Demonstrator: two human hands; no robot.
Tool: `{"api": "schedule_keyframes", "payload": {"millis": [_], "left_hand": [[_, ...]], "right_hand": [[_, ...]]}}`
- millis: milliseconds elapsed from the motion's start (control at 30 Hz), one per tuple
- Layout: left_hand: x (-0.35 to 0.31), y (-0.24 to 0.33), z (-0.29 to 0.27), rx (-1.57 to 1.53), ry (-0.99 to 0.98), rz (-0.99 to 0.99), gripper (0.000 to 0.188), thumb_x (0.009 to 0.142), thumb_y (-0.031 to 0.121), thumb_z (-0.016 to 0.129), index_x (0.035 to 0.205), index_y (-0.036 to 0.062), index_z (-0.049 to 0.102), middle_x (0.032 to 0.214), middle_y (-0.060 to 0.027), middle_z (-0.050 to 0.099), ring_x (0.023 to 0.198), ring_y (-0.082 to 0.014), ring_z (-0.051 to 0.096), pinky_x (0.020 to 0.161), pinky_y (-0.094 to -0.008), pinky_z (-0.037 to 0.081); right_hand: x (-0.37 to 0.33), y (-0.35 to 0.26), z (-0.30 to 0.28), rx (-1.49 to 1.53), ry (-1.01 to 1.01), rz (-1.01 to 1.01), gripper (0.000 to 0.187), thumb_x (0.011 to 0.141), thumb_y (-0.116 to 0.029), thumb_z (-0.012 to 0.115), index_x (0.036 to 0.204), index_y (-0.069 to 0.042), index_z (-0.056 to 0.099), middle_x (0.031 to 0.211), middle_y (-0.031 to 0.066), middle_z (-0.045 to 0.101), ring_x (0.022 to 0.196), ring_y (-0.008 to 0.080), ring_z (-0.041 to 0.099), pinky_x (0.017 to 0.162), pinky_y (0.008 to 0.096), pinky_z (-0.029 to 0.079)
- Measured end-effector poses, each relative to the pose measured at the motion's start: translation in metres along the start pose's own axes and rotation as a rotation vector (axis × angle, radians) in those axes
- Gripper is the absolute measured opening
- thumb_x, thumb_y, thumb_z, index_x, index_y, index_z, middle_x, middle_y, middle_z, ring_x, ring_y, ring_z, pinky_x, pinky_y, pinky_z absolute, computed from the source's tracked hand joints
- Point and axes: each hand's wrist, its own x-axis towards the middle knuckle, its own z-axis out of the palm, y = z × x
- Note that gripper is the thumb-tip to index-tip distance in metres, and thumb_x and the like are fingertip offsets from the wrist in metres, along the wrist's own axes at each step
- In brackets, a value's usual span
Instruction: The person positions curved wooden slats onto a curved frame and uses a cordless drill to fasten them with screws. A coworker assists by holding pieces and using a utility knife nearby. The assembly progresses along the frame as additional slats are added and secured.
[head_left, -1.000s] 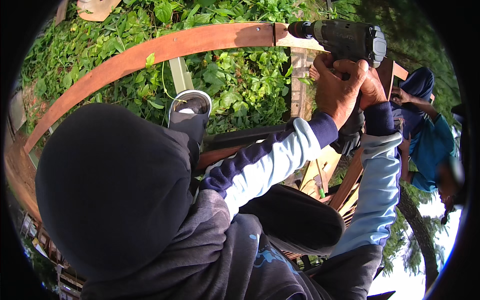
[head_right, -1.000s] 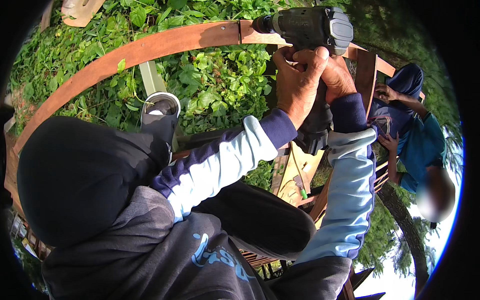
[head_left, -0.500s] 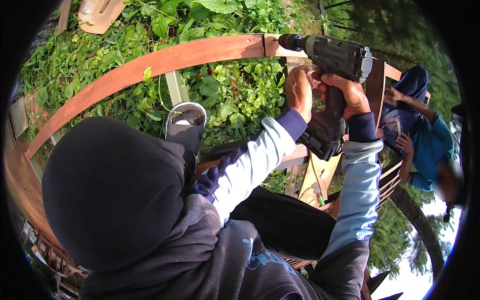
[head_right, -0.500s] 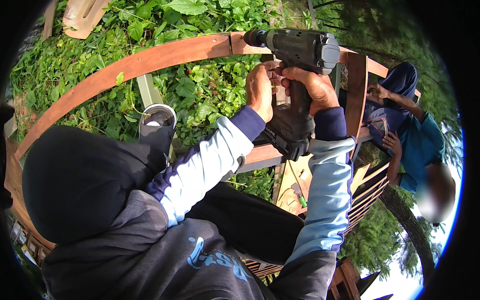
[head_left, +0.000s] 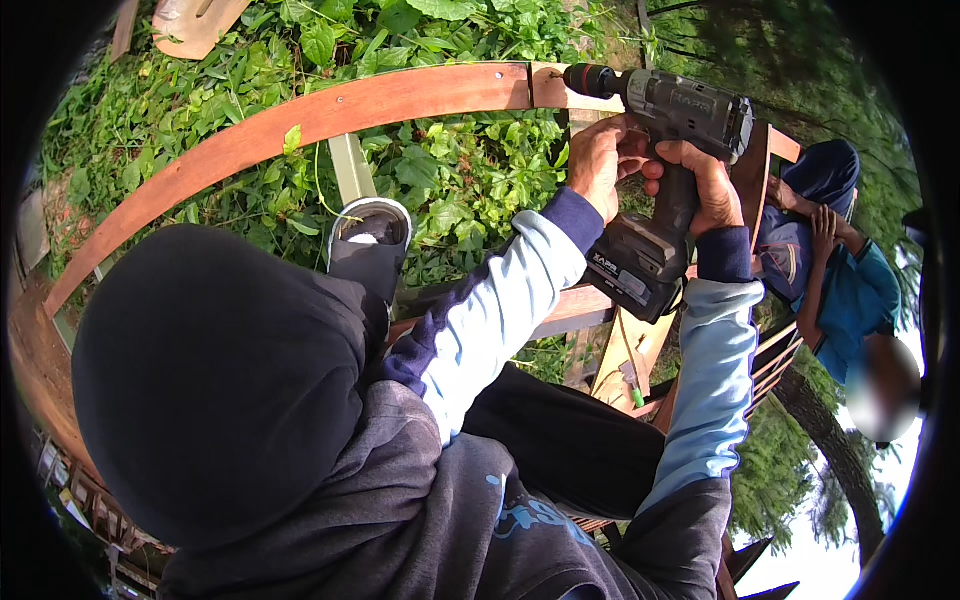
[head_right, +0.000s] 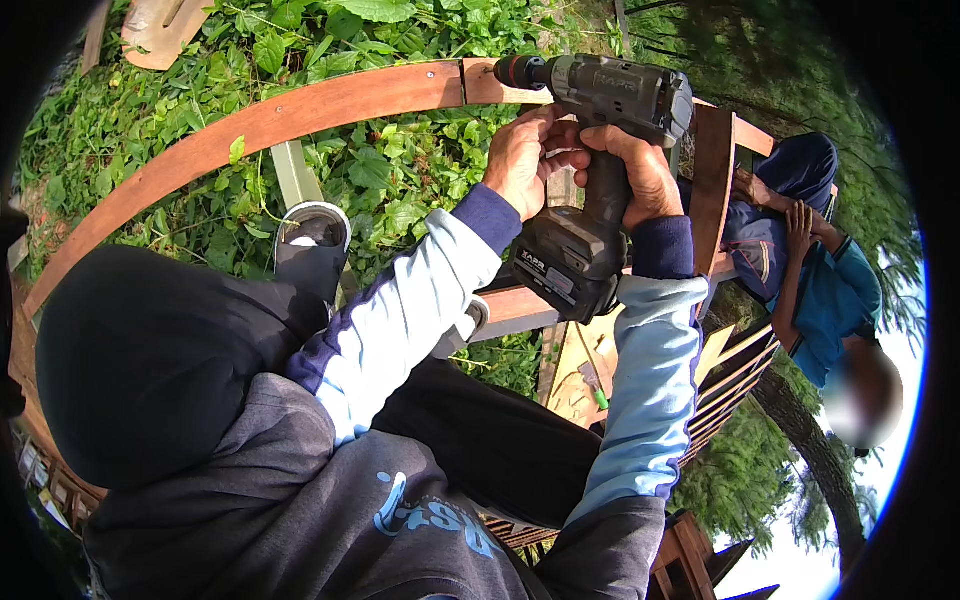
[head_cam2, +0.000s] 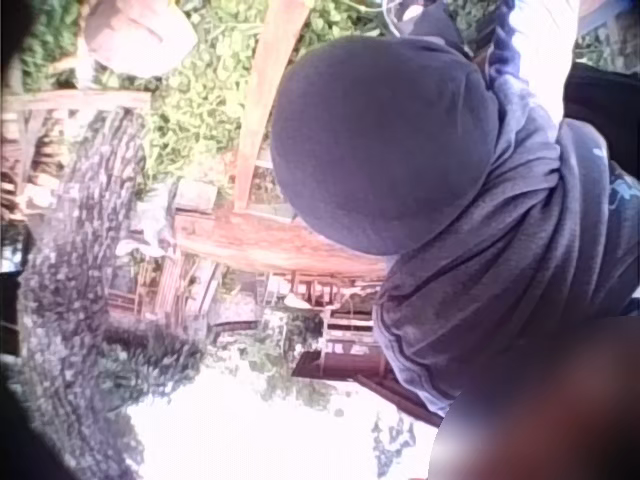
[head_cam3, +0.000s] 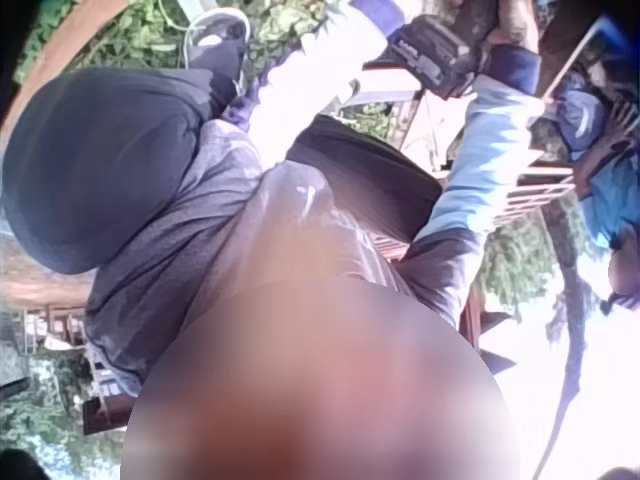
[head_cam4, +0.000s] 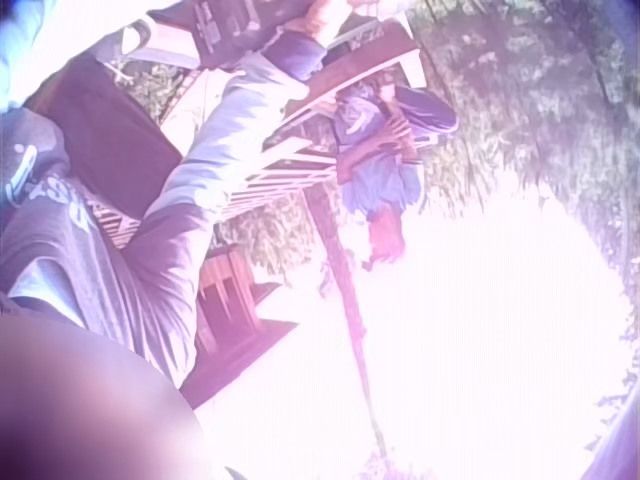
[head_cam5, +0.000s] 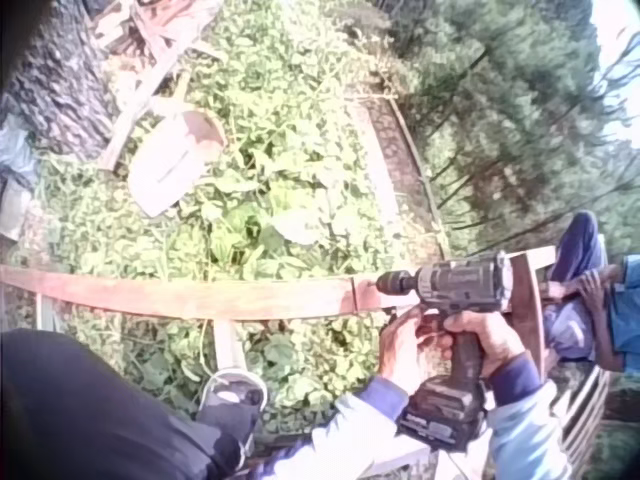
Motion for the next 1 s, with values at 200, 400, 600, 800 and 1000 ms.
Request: {"api": "schedule_keyframes", "payload": {"millis": [200, 400, 600, 800, 1000], "left_hand": [[0.002, -0.003, 0.005, -0.121, 0.017, -0.098, 0.031, 0.097, 0.036, 0.055, 0.093, 0.0054, 0.060, 0.075, -0.0034, 0.055, 0.055, -0.0182, 0.056, 0.049, -0.0324, 0.047], [0.000, -0.001, 0.014, -0.144, 0.079, -0.153, 0.035, 0.098, 0.040, 0.053, 0.084, 0.0086, 0.057, 0.068, -0.0006, 0.051, 0.044, -0.0159, 0.051, 0.041, -0.0294, 0.042], [0.000, -0.005, 0.015, -0.148, 0.079, -0.131, 0.042, 0.097, 0.047, 0.051, 0.081, 0.0093, 0.055, 0.062, 0.0014, 0.048, 0.043, -0.0131, 0.049, 0.034, -0.0290, 0.035], [0.000, -0.008, 0.017, -0.219, 0.062, -0.140, 0.045, 0.096, 0.053, 0.048, 0.077, 0.0128, 0.054, 0.059, 0.0035, 0.046, 0.040, -0.0105, 0.043, 0.034, -0.0271, 0.031], [-0.004, -0.006, 0.022, -0.211, 0.124, -0.239, 0.045, 0.090, 0.061, 0.051, 0.072, 0.0199, 0.052, 0.058, 0.0077, 0.045, 0.040, -0.0069, 0.035, 0.038, -0.0246, 0.024]], "right_hand": [[-0.002, -0.002, 0.004, 0.011, -0.034, 0.019, 0.026, 0.079, -0.012, 0.066, 0.100, 0.004, 0.065, 0.083, 0.0091, 0.066, 0.067, 0.0160, 0.061, 0.060, 0.0286, 0.052], [0.000, 0.000, 0.003, 0.001, -0.047, 0.025, 0.027, 0.078, -0.012, 0.065, 0.100, 0.004, 0.066, 0.085, 0.0091, 0.067, 0.067, 0.0158, 0.061, 0.061, 0.0288, 0.053], [-0.001, -0.002, 0.004, -0.068, -0.031, 0.060, 0.028, 0.077, -0.016, 0.068, 0.097, 0.003, 0.068, 0.080, 0.0084, 0.066, 0.067, 0.0170, 0.061, 0.063, 0.0288, 0.052], [-0.009, -0.003, 0.013, -0.040, 0.065, 0.064, 0.026, 0.076, -0.016, 0.070, 0.096, 0.001, 0.068, 0.077, 0.0077, 0.064, 0.067, 0.0172, 0.061, 0.062, 0.0279, 0.051], [-0.015, -0.002, 0.020, -0.070, 0.101, 0.053, 0.025, 0.075, -0.015, 0.070, 0.095, -0.001, 0.069, 0.078, 0.0066, 0.065, 0.066, 0.0170, 0.061, 0.061, 0.0281, 0.052]]}}
